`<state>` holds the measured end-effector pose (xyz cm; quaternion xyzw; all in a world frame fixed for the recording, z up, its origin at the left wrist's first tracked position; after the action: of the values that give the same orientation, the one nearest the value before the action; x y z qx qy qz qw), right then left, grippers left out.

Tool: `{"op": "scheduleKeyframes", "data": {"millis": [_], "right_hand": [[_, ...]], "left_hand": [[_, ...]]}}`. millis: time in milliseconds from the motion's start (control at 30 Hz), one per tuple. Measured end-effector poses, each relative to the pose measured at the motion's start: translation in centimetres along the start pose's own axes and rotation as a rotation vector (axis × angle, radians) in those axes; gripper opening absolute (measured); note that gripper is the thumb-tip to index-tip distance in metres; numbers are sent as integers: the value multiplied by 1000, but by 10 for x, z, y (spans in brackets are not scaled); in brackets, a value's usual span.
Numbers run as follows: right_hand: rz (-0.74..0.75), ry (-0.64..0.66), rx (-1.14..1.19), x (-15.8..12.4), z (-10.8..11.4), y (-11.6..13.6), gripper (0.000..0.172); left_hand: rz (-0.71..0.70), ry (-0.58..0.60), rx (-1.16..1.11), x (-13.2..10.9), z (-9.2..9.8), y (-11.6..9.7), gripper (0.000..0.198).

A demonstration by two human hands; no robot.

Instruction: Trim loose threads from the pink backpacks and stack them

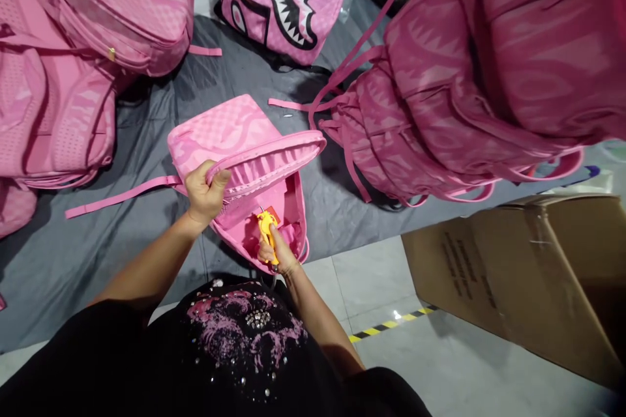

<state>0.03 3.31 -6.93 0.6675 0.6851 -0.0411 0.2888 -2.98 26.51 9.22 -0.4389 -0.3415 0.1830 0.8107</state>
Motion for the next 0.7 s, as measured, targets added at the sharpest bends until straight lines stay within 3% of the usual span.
{"op": "scheduleKeyframes", "data": {"millis": [367,700], "right_hand": [[38,119,-23,6,-3,-6,57],[4,-29,-32,22,-9,-3,58]], "left_hand": [[7,49,-40,0,-8,-7,63],[0,58,-40,-5,-11,3,63]]}}
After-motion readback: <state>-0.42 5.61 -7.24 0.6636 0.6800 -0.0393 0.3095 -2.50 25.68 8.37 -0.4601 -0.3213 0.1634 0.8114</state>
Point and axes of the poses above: each hand's wrist, its own x-axis towards the middle knuckle, its own z-axis out of the back of the hand, y = z × x, the point moved 2 cm from there along x, towards the middle knuckle, and after that the axes turned 15 degrees about y, right-handed, at the moved point
